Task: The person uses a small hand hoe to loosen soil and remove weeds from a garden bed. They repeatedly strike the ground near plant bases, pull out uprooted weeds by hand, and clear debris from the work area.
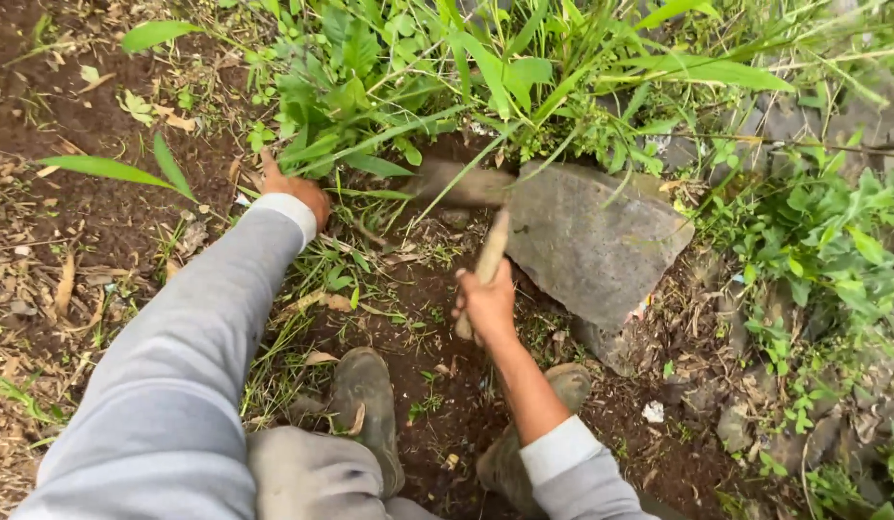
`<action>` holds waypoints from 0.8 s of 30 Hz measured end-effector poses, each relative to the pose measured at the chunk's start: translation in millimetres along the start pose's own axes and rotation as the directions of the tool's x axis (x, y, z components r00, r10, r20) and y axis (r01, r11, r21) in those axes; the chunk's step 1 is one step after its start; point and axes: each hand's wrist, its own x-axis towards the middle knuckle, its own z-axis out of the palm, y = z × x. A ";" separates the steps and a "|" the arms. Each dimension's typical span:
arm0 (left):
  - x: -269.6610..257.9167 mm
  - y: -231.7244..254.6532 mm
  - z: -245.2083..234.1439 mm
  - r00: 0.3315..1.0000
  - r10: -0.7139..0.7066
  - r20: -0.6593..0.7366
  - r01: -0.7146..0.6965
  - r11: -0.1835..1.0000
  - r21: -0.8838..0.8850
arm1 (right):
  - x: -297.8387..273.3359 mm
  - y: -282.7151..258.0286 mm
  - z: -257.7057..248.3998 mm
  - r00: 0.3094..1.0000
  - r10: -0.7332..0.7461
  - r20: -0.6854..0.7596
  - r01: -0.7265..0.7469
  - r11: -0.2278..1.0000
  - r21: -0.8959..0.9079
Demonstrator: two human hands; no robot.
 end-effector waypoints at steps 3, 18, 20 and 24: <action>31.4 -2.4 16.9 0.997 0.067 -0.044 -0.055 0.972 0.226 | 25.3 10.2 15.9 0.985 -0.063 -0.159 0.095 0.975 0.202; 7.3 9.1 2.1 0.974 0.070 -0.215 -0.077 0.997 -0.027 | 37.7 6.7 -35.8 0.991 -0.115 -0.067 0.105 0.985 -0.135; -7.7 17.3 -11.3 0.983 0.048 -0.175 -0.056 0.998 -0.038 | 22.0 11.5 -37.7 0.998 -0.051 0.028 0.054 0.989 -0.138; -23.7 25.1 -36.7 0.986 0.074 -0.151 -0.080 0.996 -0.033 | -3.8 42.2 -45.4 0.931 0.210 0.299 -0.111 0.942 -0.317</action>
